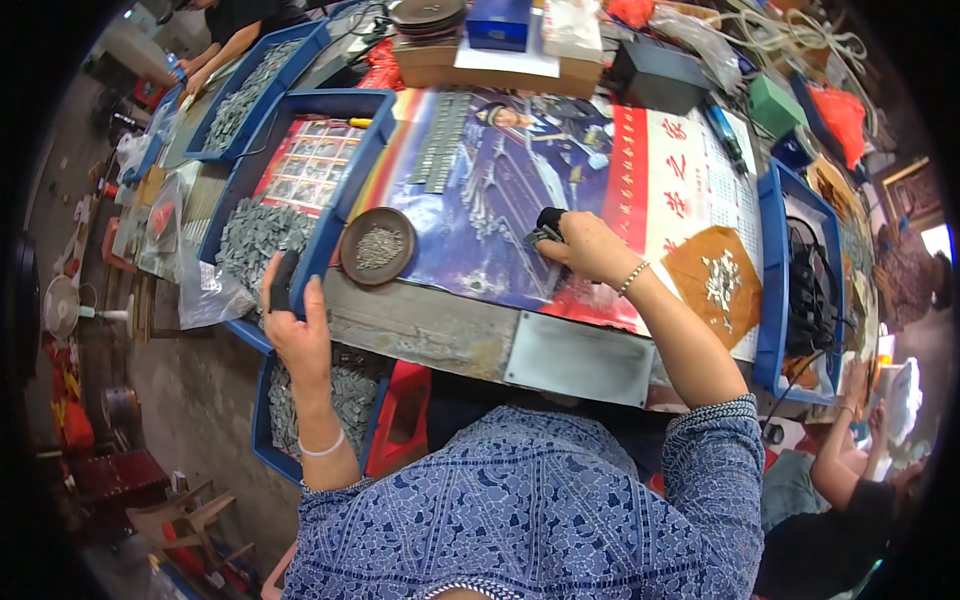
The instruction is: The person assembles small plastic and metal components by hand, rubs the assembled parts against a flat block, aligns them in rows on the table, and collects additional pieces from a blue tray.
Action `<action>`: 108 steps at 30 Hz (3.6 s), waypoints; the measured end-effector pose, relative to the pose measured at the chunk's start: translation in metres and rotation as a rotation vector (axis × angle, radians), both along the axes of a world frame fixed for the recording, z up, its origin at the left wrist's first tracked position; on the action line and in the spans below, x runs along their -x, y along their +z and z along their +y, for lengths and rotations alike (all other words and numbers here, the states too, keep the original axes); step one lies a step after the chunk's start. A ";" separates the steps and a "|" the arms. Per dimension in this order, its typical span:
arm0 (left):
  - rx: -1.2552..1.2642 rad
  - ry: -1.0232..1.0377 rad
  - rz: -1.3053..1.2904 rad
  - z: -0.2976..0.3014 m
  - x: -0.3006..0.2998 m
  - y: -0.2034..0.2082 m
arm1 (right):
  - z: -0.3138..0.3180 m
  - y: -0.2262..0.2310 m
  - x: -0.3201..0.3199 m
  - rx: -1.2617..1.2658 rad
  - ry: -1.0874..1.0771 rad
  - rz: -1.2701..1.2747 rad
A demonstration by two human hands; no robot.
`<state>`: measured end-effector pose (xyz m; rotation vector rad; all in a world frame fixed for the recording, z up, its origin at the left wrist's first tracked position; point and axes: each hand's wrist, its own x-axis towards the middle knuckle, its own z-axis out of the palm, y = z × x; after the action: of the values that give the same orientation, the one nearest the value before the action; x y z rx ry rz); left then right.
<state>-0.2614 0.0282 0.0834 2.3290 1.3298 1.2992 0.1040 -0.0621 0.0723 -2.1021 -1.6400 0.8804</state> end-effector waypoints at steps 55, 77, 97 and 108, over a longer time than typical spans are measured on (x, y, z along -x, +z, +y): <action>0.376 -0.898 0.068 -0.040 -0.240 -0.099 | -0.054 -0.044 -0.068 -0.231 0.030 -0.257; 0.625 -0.850 0.044 -0.022 -0.254 -0.061 | -0.068 -0.037 -0.070 -0.380 -0.199 0.055; 0.656 -0.898 0.059 -0.005 -0.278 -0.069 | -0.080 -0.042 -0.061 -0.514 -0.435 -0.001; 0.420 -0.943 0.356 -0.016 -0.306 -0.063 | -0.117 -0.044 -0.040 -0.393 -0.425 -0.076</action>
<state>0.0450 0.0120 0.0200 2.3965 0.3409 0.2972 0.1438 -0.1793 0.0286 -2.0950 -1.2026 0.3165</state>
